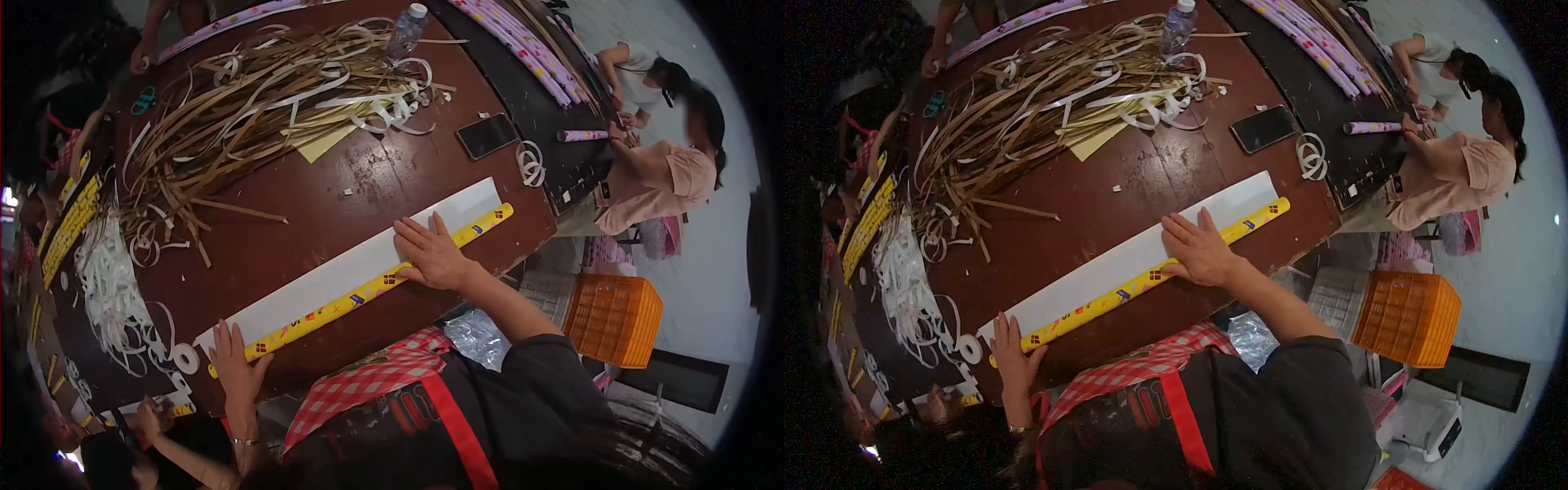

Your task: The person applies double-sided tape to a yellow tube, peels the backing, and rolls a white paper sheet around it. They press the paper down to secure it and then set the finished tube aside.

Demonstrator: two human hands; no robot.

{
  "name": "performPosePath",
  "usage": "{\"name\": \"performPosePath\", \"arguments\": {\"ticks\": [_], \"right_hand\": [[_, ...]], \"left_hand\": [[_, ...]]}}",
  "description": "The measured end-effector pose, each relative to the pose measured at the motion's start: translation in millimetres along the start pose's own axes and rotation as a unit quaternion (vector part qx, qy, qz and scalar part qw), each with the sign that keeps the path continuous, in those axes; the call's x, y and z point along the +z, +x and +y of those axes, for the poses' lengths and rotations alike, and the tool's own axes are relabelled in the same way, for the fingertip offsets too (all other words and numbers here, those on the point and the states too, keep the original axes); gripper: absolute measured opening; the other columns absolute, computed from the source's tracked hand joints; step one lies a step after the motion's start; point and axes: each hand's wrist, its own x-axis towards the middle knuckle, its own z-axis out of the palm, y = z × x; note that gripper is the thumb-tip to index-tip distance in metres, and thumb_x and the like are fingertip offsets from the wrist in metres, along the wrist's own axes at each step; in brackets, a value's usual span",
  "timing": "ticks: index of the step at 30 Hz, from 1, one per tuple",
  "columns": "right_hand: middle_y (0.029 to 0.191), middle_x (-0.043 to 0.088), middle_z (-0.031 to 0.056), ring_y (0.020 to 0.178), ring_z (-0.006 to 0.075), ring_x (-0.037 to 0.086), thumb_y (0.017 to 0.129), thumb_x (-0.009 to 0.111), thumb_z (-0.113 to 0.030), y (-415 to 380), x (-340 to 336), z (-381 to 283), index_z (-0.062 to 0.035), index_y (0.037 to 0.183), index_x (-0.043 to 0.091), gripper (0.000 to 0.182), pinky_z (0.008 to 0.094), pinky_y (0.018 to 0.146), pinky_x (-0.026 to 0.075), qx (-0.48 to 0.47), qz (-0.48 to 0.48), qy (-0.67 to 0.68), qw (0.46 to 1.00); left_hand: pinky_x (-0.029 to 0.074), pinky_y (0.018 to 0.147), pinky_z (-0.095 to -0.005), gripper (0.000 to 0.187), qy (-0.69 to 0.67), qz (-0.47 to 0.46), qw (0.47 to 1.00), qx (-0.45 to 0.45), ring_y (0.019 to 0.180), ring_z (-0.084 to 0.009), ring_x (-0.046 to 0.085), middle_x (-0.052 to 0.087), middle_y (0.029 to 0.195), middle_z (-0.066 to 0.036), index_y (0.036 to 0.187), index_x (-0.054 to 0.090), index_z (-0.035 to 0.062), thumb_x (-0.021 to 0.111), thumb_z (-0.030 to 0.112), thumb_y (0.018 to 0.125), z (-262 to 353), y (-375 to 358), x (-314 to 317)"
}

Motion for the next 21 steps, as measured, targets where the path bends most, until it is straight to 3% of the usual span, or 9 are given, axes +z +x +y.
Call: {"name": "performPosePath", "arguments": {"ticks": [2, 10, 13, 21], "right_hand": [[0.148, 0.036, 0.0163, 0.138, 0.0303, 0.033, 0.087, 0.055, -0.051, -10, -8, 23, -0.0034, 0.133, 0.047, 0.067, 0.0658, 0.107, 0.019, 0.052, -0.009, -0.007, 0.999], [0.149, 0.035, 0.0169, 0.139, 0.0321, 0.032, 0.09, 0.055, -0.042, -38, -19, 93, -0.0011, 0.135, 0.045, 0.061, 0.0654, 0.107, 0.02, 0.218, 0.028, -0.009, 0.976], [0.15, 0.033, 0.0183, 0.14, 0.0329, 0.03, 0.092, 0.048, -0.05, -41, -21, 106, -0.0004, 0.137, 0.043, 0.067, 0.0653, 0.109, 0.015, 0.247, 0.005, -0.014, 0.969], [0.153, 0.025, 0.0208, 0.143, 0.0353, 0.022, 0.092, 0.047, -0.051, -34, -23, 111, 0.0018, 0.142, 0.036, 0.073, 0.0599, 0.113, 0.013, 0.279, -0.026, -0.007, 0.96]], "left_hand": [[0.025, 0.106, -0.0618, 0.093, -0.005, 0.013, 1.0, 0.008, 0.142, -0.0375, 0.023, 0.024, 0.154, -0.018, 0.142, 0.038, 0.0038, 0.083, 0.032, 0.065, -1, 0, 1], [0.026, 0.106, -0.0622, 0.092, 0.01, 0.012, 1.0, -0.004, 0.141, -0.0399, 0.024, 0.025, 0.154, -0.019, 0.14, 0.041, 0.0035, 0.082, 0.038, 0.065, -1, 2, 1], [0.026, 0.106, -0.0617, 0.092, 0.005, 0.017, 1.0, -0.014, 0.14, -0.0399, 0.026, 0.026, 0.153, -0.02, 0.139, 0.042, 0.0028, 0.082, 0.04, 0.065, 1, 1, -2], [0.024, 0.107, -0.0613, 0.094, 0.004, 0.023, 0.996, -0.08, 0.137, -0.0377, 0.031, 0.03, 0.149, -0.024, 0.136, 0.044, -0.0008, 0.08, 0.049, 0.065, -6, -5, -11]]}}
